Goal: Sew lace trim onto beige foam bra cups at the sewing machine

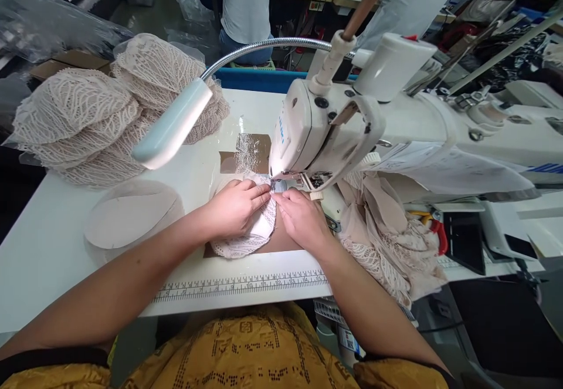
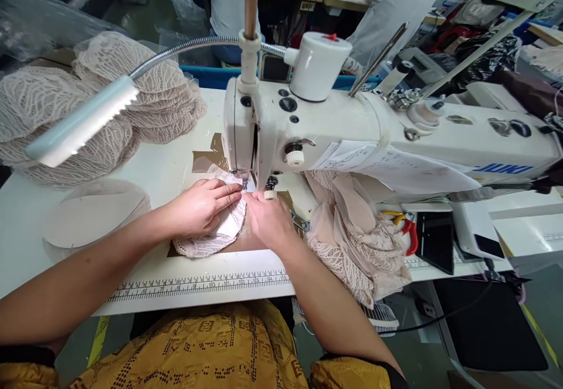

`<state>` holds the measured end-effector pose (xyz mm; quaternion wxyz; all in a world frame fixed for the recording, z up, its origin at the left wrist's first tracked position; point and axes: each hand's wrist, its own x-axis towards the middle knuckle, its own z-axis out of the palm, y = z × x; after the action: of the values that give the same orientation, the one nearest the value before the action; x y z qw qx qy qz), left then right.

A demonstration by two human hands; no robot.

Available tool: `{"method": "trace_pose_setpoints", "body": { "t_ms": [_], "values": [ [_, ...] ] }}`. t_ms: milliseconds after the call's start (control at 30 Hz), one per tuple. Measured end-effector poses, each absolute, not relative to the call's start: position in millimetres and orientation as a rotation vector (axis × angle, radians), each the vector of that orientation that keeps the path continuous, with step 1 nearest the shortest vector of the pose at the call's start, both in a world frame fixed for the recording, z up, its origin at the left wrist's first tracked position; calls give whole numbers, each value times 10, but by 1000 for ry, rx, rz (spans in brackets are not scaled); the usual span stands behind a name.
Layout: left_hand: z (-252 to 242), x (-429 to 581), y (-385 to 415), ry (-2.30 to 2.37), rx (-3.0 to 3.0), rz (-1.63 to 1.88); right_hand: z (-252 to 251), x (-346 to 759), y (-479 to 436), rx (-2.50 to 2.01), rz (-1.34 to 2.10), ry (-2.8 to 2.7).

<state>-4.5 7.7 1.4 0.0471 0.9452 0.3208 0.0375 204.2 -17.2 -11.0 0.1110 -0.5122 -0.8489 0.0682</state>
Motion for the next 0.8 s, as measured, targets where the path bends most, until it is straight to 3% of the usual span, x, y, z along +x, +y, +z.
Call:
{"method": "trace_pose_setpoints", "body": {
  "t_ms": [200,300,400,467,667,800],
  "values": [
    [291,-191,105,1359,2784,179,-89,2079,-239,-1209,269,-2469],
    [443,-298,112,1793,2589,-94,-101,2067,-279,-975,351,-2552],
    [464,-427,101,1832,2393,-326,-109,2044,-302,-920,383,-2607],
    [409,-512,67,1709,2320,-205,-103,2034,-310,-926,383,-2626],
    [146,-499,-94,1357,1471,711,-78,2019,-328,-911,364,-2664],
    [77,-283,-138,1098,899,695,-86,2009,-329,-905,347,-2657]
  ]
}}
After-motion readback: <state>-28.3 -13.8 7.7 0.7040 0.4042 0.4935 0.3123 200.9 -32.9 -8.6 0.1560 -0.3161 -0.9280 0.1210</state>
